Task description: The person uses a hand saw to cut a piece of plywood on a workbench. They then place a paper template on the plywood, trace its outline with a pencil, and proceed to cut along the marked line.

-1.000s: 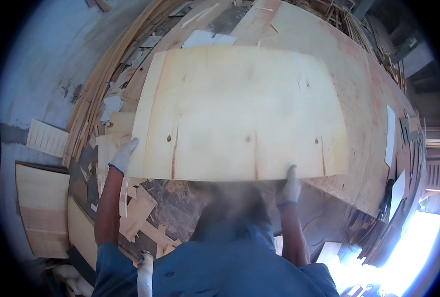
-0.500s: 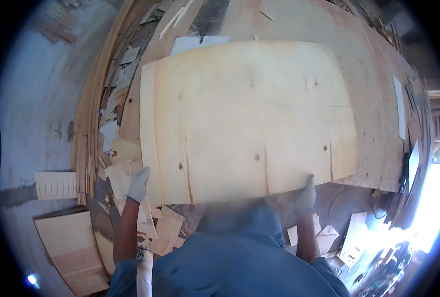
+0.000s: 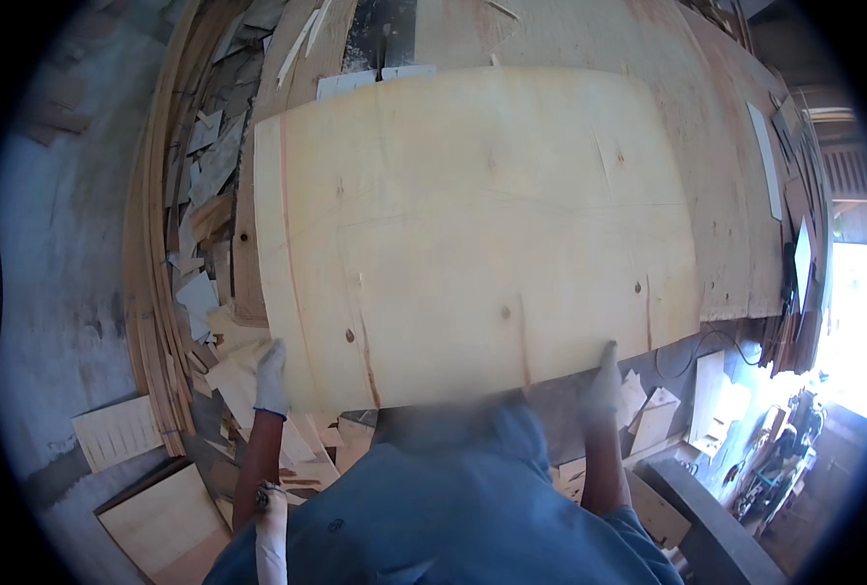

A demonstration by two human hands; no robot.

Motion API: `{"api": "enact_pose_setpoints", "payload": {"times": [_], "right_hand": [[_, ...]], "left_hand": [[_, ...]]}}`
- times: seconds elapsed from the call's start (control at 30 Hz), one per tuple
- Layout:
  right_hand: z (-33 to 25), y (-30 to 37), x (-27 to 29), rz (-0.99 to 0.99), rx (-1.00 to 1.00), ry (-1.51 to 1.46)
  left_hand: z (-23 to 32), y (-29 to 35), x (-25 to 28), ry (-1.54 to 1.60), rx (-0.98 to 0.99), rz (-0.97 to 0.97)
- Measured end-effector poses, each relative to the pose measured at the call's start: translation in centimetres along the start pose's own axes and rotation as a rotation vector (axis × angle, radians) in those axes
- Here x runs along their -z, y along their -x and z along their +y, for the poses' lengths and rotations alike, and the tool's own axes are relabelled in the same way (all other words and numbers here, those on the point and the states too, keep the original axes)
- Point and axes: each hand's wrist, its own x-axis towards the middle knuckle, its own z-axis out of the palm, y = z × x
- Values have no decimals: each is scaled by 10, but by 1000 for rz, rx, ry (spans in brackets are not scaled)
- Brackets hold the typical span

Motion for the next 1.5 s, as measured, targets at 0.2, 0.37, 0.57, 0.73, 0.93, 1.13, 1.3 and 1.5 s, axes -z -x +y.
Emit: {"api": "enact_pose_setpoints", "payload": {"times": [0.2, 0.37, 0.57, 0.73, 0.93, 1.13, 1.3, 1.5], "right_hand": [[32, 8, 0, -2, 137, 224], [42, 32, -2, 74, 690, 1178], [28, 42, -35, 142, 100, -27], [14, 60, -56, 192, 1, -201], [17, 72, -63, 207, 36, -92], [48, 60, -23, 115, 511, 1107], [25, 64, -62, 182, 42, -72], [-3, 86, -101, 243, 7, -246]], "left_hand": [[2, -32, 29, -13, -71, 14], [5, -62, 48, 10, -22, -13], [-14, -84, 63, 83, -68, 23], [-17, -88, 79, 180, 27, 18], [1, -77, 69, 46, -65, 58], [-2, -82, 75, 69, -36, 41], [11, -85, 75, 30, -17, 32], [23, -83, 65, -63, -34, 65]]}}
